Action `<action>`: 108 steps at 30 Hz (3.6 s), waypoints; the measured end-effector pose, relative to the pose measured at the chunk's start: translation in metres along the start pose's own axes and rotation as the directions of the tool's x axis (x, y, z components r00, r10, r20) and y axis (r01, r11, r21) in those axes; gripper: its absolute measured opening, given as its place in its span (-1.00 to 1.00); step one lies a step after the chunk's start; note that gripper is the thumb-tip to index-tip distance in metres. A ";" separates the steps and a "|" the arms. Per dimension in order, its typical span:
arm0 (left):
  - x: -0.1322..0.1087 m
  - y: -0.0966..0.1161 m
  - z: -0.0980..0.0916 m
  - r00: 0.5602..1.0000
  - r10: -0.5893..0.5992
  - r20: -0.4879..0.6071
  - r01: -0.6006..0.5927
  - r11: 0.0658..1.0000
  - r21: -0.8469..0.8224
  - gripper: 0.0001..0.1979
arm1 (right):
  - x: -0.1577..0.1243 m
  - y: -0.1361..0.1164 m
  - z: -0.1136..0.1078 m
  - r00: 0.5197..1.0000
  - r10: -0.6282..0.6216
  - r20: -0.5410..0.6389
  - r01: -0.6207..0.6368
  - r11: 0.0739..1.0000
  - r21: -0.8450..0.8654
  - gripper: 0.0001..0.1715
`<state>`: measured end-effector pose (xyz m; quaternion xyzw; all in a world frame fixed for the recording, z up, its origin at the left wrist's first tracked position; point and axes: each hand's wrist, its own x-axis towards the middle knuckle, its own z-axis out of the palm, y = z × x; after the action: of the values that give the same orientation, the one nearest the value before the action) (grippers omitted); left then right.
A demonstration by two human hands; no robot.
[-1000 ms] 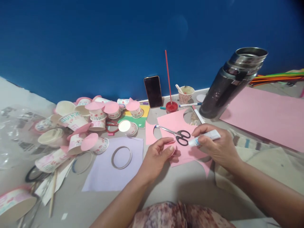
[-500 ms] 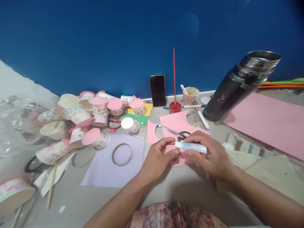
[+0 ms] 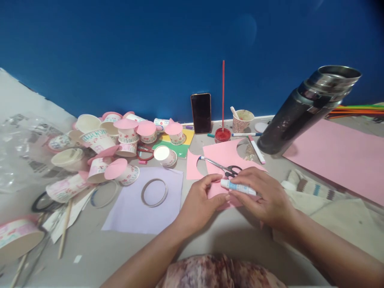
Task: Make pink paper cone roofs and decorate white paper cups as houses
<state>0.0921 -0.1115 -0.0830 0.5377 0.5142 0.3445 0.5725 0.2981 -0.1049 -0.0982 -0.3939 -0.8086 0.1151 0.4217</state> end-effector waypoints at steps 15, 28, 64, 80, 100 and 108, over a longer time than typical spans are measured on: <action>-0.004 0.007 -0.004 0.991 0.087 0.102 -0.083 0.996 -0.043 -0.57 | -0.002 -0.001 0.002 0.996 -0.080 -0.037 0.071 0.977 -0.202 -0.87; -0.008 0.002 -0.002 0.994 0.103 0.049 -0.106 0.991 0.080 -0.52 | 0.003 -0.004 -0.003 0.988 -0.141 -0.063 0.113 0.938 -0.328 -0.85; -0.010 0.002 -0.005 0.987 0.116 0.114 -0.119 0.993 0.020 -0.37 | 0.005 -0.004 -0.003 0.987 -0.034 -0.154 -0.019 0.943 -0.333 -0.64; -0.008 0.001 0.003 0.995 0.064 0.075 -0.069 0.996 0.062 -0.30 | 0.005 -0.005 0.000 0.982 -0.070 -0.177 -0.009 0.912 -0.410 -0.70; -0.007 0.000 0.019 0.983 -0.045 0.178 0.064 0.993 -0.103 -0.41 | 0.028 0.029 -0.018 0.617 0.752 0.230 -0.590 0.250 0.768 -0.47; -0.004 -0.005 0.040 0.983 0.090 0.161 -0.166 0.809 0.564 -0.59 | 0.026 0.037 -0.017 0.586 0.680 0.441 -0.665 0.093 0.741 -0.62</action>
<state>0.1290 -0.1264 -0.0910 0.7393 0.5194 0.1765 0.3904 0.3222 -0.0636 -0.0911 -0.4503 -0.3580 0.6756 0.4612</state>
